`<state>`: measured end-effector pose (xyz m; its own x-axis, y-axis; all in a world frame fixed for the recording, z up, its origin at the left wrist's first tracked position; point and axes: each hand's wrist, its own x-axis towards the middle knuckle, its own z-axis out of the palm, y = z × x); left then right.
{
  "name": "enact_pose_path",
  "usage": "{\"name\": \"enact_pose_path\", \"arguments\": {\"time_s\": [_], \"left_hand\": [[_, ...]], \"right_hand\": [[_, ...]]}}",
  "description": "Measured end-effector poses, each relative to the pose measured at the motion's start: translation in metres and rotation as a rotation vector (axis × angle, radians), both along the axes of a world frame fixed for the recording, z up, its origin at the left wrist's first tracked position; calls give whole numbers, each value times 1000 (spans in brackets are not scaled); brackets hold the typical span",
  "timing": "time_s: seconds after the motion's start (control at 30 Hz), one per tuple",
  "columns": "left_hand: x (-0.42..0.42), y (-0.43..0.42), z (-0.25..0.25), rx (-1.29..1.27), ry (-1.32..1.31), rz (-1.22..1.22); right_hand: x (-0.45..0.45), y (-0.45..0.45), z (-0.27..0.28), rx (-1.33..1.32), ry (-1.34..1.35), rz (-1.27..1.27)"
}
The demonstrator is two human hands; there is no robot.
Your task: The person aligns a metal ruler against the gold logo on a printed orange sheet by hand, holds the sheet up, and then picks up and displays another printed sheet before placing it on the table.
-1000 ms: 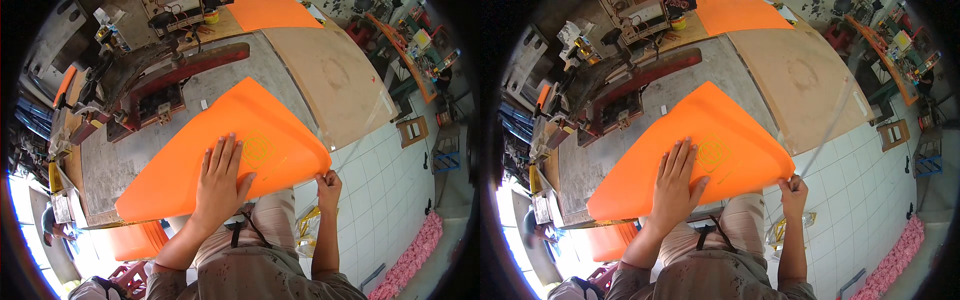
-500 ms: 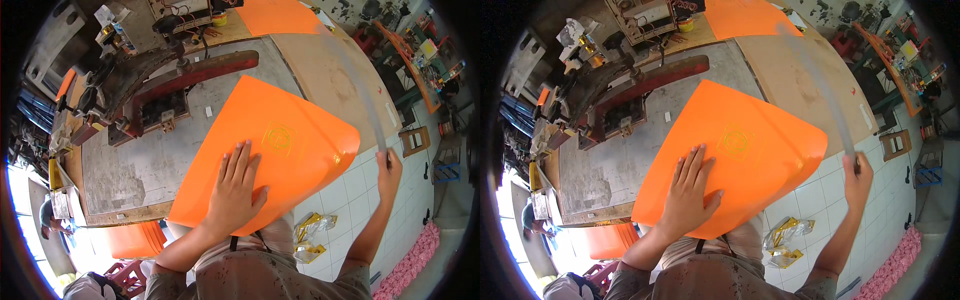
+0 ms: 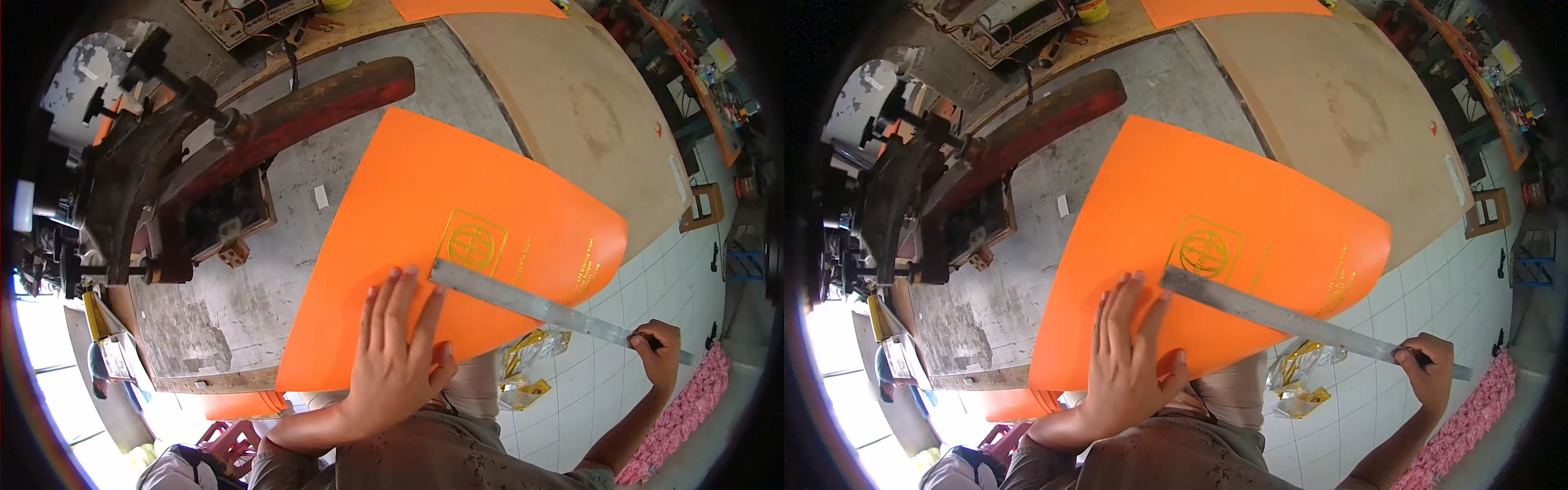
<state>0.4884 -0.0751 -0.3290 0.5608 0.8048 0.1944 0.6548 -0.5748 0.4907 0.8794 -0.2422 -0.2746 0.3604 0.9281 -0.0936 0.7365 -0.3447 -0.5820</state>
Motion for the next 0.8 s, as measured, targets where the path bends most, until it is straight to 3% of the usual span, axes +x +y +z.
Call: {"name": "enact_pose_path", "arguments": {"time_s": [0.17,0.8], "left_hand": [[6,2,4,20,204,-172],[6,4,-2,-13,237,-129]], "right_hand": [[4,5,4,0,-53,36],[2,0,-2,-52,-111,19]]}}
